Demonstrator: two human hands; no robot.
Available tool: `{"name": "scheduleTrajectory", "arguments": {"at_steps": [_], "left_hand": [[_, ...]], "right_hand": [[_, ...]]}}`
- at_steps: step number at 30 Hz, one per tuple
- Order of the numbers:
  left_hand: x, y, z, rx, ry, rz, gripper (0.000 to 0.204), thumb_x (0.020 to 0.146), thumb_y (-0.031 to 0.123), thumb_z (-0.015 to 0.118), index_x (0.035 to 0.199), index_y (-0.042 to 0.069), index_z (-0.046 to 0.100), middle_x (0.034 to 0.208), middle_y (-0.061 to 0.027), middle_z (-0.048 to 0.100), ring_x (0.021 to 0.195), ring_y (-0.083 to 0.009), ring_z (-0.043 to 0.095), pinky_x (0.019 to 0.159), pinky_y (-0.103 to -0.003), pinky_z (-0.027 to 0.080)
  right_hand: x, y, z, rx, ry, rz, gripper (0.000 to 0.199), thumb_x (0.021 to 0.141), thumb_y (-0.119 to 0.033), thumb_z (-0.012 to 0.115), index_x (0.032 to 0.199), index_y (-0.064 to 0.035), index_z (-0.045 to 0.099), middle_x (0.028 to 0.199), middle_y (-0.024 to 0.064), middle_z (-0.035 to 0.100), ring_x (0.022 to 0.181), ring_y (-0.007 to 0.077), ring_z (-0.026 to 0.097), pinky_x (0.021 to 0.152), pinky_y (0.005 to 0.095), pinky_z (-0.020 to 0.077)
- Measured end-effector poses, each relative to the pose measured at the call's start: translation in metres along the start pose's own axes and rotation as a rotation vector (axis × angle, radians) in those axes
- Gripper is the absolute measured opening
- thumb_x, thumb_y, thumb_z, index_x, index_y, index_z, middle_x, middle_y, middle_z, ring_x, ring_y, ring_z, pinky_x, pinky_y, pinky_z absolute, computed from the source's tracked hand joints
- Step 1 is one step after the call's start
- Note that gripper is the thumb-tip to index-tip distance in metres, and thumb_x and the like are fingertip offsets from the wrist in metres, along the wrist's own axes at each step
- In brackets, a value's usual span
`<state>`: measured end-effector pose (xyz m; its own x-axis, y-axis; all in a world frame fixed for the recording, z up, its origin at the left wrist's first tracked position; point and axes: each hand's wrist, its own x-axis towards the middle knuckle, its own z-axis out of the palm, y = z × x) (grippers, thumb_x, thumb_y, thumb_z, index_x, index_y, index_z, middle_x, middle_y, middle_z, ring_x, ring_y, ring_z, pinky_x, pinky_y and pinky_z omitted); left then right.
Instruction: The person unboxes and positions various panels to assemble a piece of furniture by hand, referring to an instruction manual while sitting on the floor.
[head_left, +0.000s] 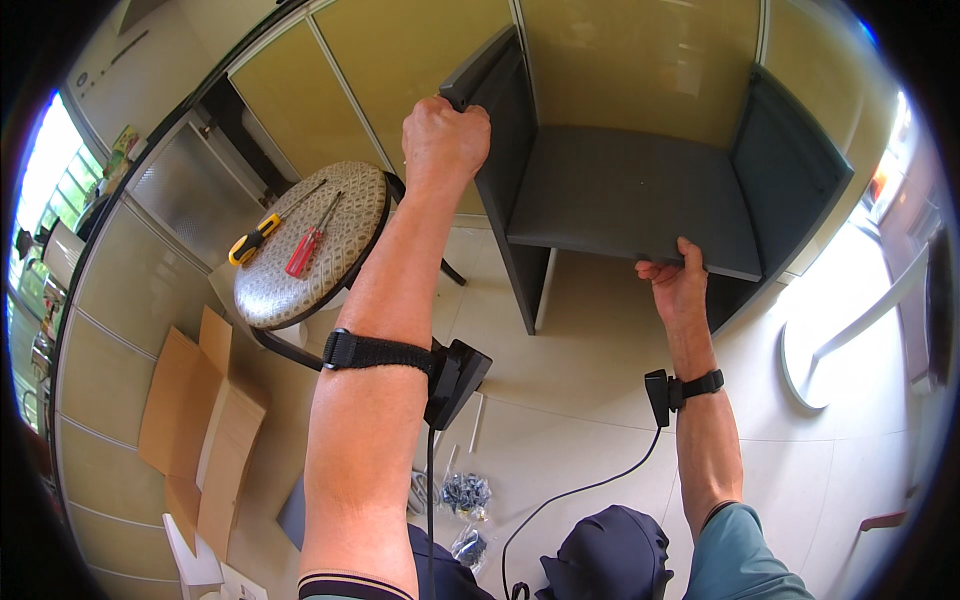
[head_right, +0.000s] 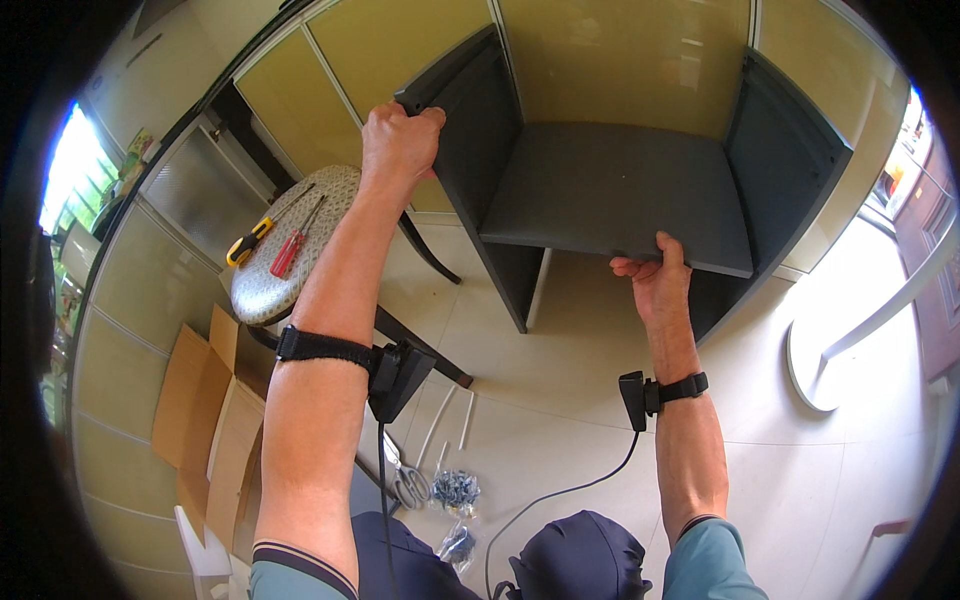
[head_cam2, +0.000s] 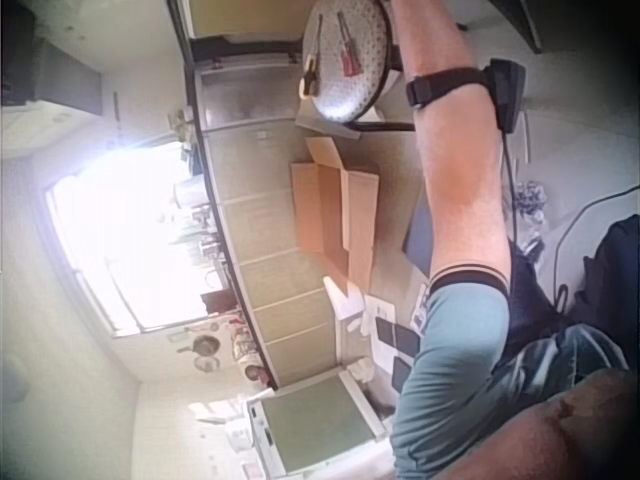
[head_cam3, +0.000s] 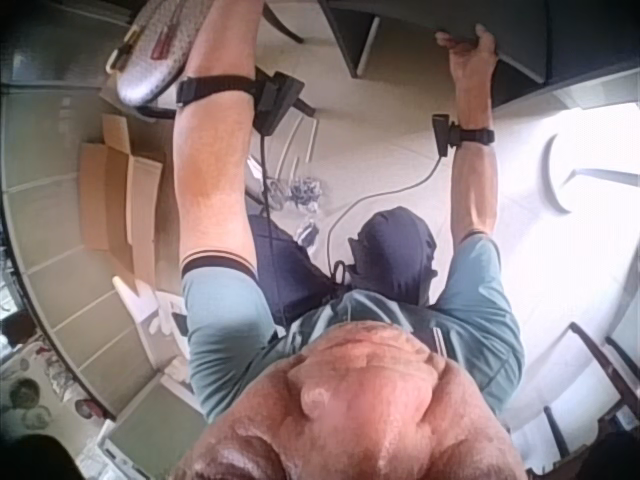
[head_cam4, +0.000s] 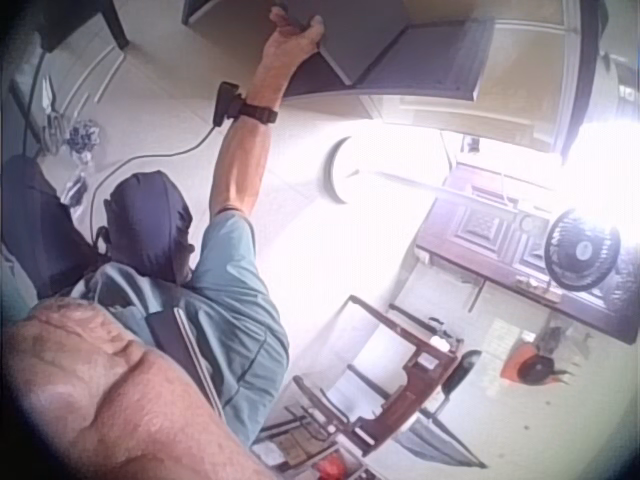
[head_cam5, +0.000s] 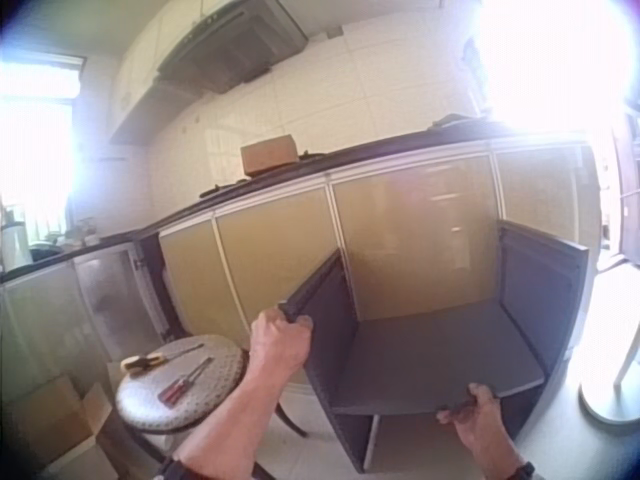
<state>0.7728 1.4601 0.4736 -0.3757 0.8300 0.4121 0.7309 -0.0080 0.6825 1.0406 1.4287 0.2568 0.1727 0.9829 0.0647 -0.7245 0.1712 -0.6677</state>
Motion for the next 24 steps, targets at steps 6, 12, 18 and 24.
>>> {"name": "scheduleTrajectory", "arguments": {"at_steps": [6, 12, 18, 24], "left_hand": [[-0.002, 0.001, -0.002, -0.007, -0.026, -0.023, 0.036, 0.08, 0.023, 0.058, 0.093, -0.01, 0.066, 0.102, -0.0319, 0.065, 0.102, -0.0446, 0.061, 0.091, -0.044, 0.049], [0.0, -0.004, 0.002, 0.011, -0.014, 0.008, 0.037, 0.081, 0.023, 0.058, 0.092, -0.01, 0.066, 0.101, -0.0318, 0.065, 0.101, -0.0451, 0.061, 0.091, -0.044, 0.049], [-0.002, -0.006, 0.008, -0.032, -0.018, -0.034, 0.035, 0.08, 0.023, 0.058, 0.091, -0.009, 0.066, 0.101, -0.0318, 0.065, 0.101, -0.0451, 0.062, 0.091, -0.044, 0.05], [-0.006, -0.004, 0.012, -0.009, -0.022, -0.026, 0.036, 0.08, 0.024, 0.059, 0.092, -0.008, 0.067, 0.102, -0.0308, 0.065, 0.102, -0.0442, 0.062, 0.092, -0.044, 0.05]], "right_hand": [[0.001, 0.0, 0.001, 0.019, 0.022, -0.017, 0.033, 0.09, -0.022, 0.057, 0.104, 0.0071, 0.055, 0.086, 0.0186, 0.068, 0.058, 0.0323, 0.067, 0.057, 0.0384, 0.0588], [-0.001, 0.01, -0.007, 0.05, 0.04, 0.018, 0.036, 0.089, -0.023, 0.058, 0.105, 0.0089, 0.055, 0.086, 0.0192, 0.067, 0.058, 0.0325, 0.067, 0.056, 0.038, 0.0581], [-0.001, 0.013, -0.016, 0.04, 0.035, -0.004, 0.038, 0.089, -0.023, 0.059, 0.107, 0.0094, 0.054, 0.087, 0.0189, 0.067, 0.058, 0.0331, 0.067, 0.055, 0.0375, 0.0584], [-0.001, 0.009, -0.025, 0.024, 0.055, 0.014, 0.034, 0.089, -0.021, 0.059, 0.108, 0.0068, 0.054, 0.089, 0.0188, 0.067, 0.059, 0.0331, 0.067, 0.054, 0.0368, 0.0586]]}}
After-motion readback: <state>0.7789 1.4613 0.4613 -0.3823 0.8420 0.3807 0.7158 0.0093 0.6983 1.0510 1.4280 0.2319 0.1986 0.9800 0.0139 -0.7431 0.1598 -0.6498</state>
